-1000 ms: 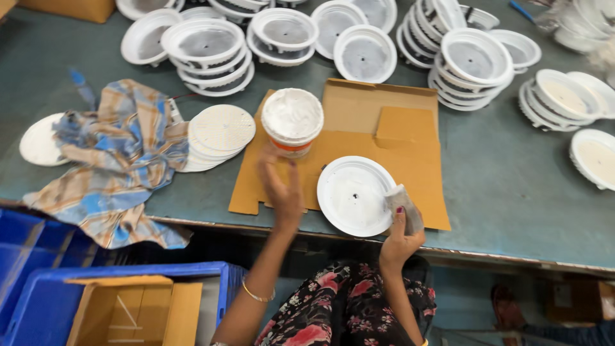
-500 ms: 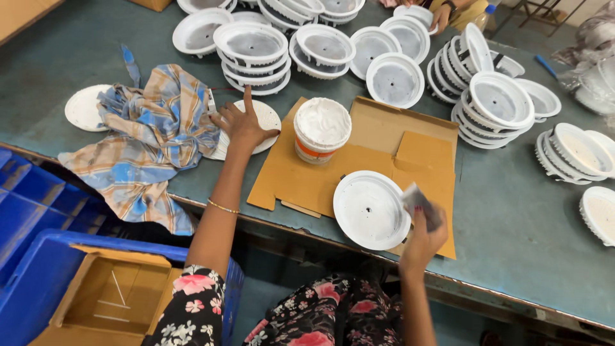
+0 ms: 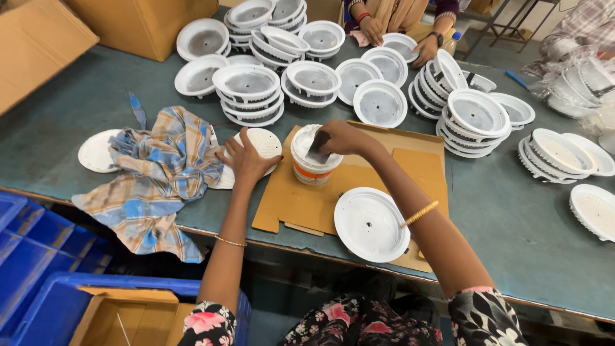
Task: The person repeatedly scoops white paste from a container and spreads it onto the inner surface of white circular plastic parts using a small rectangular tool. The person handles the parts one at a time, applying the paste and setting them aside on the table.
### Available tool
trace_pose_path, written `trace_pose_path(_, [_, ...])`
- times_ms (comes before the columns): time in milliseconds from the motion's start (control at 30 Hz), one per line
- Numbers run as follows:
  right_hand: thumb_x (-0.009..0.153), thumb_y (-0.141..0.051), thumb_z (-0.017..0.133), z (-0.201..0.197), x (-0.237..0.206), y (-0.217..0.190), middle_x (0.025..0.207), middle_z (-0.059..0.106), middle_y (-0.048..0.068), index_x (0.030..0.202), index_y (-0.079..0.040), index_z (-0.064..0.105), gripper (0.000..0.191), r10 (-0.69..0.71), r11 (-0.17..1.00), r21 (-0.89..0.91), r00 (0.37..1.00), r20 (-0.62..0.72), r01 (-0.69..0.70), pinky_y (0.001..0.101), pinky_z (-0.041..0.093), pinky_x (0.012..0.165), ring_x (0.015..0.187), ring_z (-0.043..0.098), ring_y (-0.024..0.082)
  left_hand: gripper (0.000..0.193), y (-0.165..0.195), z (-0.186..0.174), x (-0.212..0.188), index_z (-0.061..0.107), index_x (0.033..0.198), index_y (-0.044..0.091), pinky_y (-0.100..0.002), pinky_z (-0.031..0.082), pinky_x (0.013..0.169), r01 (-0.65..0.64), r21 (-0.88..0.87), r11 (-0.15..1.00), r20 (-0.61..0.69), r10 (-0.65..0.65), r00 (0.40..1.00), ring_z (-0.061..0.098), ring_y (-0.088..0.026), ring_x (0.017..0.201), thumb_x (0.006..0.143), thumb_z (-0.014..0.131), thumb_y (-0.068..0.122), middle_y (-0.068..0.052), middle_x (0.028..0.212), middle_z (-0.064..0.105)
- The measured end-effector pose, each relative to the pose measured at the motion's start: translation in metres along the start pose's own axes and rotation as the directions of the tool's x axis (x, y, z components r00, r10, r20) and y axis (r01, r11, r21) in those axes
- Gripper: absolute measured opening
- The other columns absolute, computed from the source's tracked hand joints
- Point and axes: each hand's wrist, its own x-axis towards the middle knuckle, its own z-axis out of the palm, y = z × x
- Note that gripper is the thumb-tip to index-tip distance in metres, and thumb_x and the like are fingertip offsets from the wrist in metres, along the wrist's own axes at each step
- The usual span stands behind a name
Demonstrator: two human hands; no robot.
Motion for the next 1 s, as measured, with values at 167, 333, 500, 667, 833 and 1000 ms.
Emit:
trace_pose_path(167, [0.075,-0.008,0.078,-0.006,0.003,0.005,0.103,0.077,0.014,0.107,0.001,0.073,0.034,0.067,0.969,0.233,0.995,0.072,-0.082,0.0334,0.057,0.081,0.091,0.073,0.020,0.126,-0.004,-0.001,0.001,0.024,0.150,0.013,-0.078,0.008,0.107,-0.081,-0.113,0.990,-0.168,0.061,0.984,0.021,-0.047,0.143,0.056,0.095,0.059,-0.026,0.147,0.029])
trace_pose_path(333, [0.080,-0.001,0.073,-0.008,-0.006,0.011,0.105,0.077,0.012,0.110,0.002,0.071,0.030,0.042,0.842,0.538,0.999,0.013,-0.042,0.0298,0.062,0.085,0.091,0.076,0.017,0.117,-0.009,0.001,-0.001,0.030,0.146,0.011,-0.071,0.017,0.110,-0.193,-0.172,0.966,-0.379,0.116,0.918,0.030,-0.044,0.140,0.060,0.096,0.055,-0.021,0.146,0.034])
trace_pose_path(500, [0.082,0.002,0.072,0.003,-0.007,0.008,0.099,0.078,0.011,0.108,0.001,0.074,0.027,0.077,0.863,0.504,0.995,-0.062,-0.035,0.0309,0.062,0.081,0.087,0.074,0.018,0.104,-0.013,-0.002,-0.010,0.033,0.142,0.007,-0.060,0.022,0.117,-0.313,-0.250,0.916,-0.482,0.162,0.861,0.031,-0.042,0.141,0.069,0.096,0.047,-0.023,0.151,0.032])
trace_pose_path(667, [0.078,0.005,0.073,0.023,-0.006,0.000,0.096,0.078,0.009,0.104,-0.001,0.073,0.027,0.088,0.871,0.491,0.988,-0.129,-0.014,0.0284,0.056,0.082,0.088,0.073,0.015,0.099,-0.014,-0.004,-0.017,0.031,0.143,0.001,-0.057,0.019,0.121,-0.415,-0.396,0.819,-0.517,0.175,0.838,0.022,-0.047,0.148,0.076,0.096,0.037,-0.029,0.154,0.025])
trace_pose_path(833, [0.079,0.005,0.070,0.027,-0.016,0.002,0.094,0.077,0.007,0.099,-0.001,0.069,0.021,0.054,0.859,0.510,0.985,-0.167,0.039,0.0284,0.056,0.080,0.087,0.073,0.012,0.094,-0.016,-0.003,-0.016,0.031,0.144,0.002,-0.054,0.020,0.124,-0.441,-0.474,0.763,-0.533,0.150,0.833,0.024,-0.043,0.149,0.081,0.094,0.034,-0.027,0.154,0.027])
trace_pose_path(1000, [0.082,0.002,0.074,0.027,-0.029,0.022,0.094,0.072,0.005,0.103,-0.003,0.071,0.021,0.081,0.814,0.577,0.970,-0.227,0.067,0.0287,0.051,0.079,0.089,0.065,0.013,0.086,-0.016,-0.005,-0.015,0.032,0.144,0.003,-0.050,0.023,0.125,-0.459,-0.592,0.662,-0.558,0.074,0.826,0.034,-0.037,0.142,0.085,0.088,0.033,-0.021,0.145,0.036])
